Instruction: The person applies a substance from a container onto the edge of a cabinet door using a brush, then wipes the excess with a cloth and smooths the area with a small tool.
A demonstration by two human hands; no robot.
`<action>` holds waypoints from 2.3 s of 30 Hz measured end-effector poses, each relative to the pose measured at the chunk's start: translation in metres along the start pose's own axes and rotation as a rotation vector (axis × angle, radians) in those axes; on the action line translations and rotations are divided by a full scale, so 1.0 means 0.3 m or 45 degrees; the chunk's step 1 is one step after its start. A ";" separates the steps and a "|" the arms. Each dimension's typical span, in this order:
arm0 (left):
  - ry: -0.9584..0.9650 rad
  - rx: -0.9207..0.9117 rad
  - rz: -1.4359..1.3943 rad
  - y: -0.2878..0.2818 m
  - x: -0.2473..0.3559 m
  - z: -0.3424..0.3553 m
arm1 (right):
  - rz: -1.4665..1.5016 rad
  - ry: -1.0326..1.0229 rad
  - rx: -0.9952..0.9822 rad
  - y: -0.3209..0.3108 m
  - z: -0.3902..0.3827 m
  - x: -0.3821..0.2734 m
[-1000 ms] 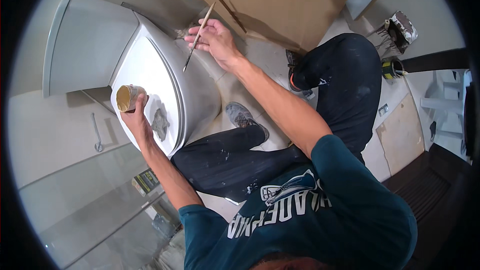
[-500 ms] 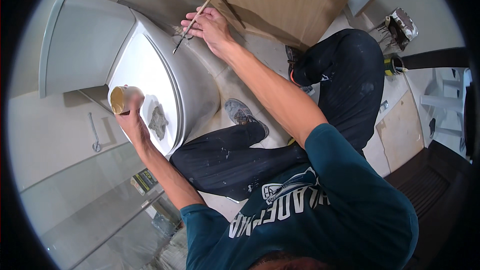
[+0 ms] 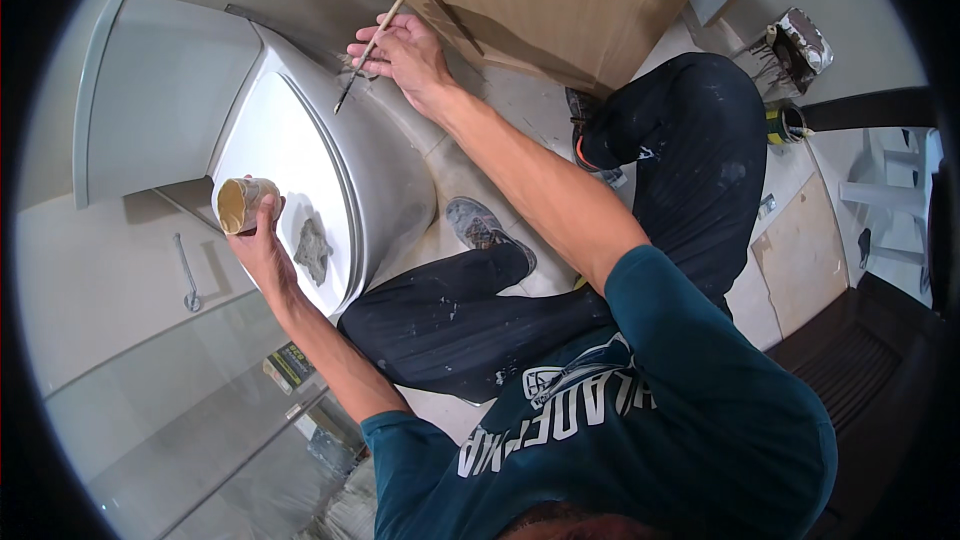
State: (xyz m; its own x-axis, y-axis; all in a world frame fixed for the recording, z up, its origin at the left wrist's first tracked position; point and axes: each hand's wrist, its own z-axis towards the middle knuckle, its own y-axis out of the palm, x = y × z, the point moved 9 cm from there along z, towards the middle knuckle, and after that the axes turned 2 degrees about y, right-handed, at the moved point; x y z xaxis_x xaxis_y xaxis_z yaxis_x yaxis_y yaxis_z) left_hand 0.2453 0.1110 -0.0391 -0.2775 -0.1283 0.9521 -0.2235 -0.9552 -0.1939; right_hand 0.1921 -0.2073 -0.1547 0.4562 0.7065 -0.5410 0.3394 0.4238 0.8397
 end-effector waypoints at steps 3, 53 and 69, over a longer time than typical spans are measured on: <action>-0.004 -0.013 -0.001 -0.003 -0.003 0.002 | 0.022 0.018 0.042 -0.023 -0.005 0.012; -0.008 -0.027 0.034 0.005 -0.006 0.002 | -0.077 0.048 0.021 -0.046 -0.019 -0.047; 0.009 -0.038 0.046 0.011 0.002 0.001 | -0.045 0.040 -0.024 -0.016 -0.034 -0.064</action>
State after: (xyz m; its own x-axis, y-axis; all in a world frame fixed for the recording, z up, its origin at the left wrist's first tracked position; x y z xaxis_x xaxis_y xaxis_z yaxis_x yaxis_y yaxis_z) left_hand 0.2446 0.1076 -0.0390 -0.2923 -0.1605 0.9428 -0.2412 -0.9416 -0.2351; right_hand 0.1735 -0.2171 -0.1479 0.4182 0.7080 -0.5691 0.3392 0.4594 0.8209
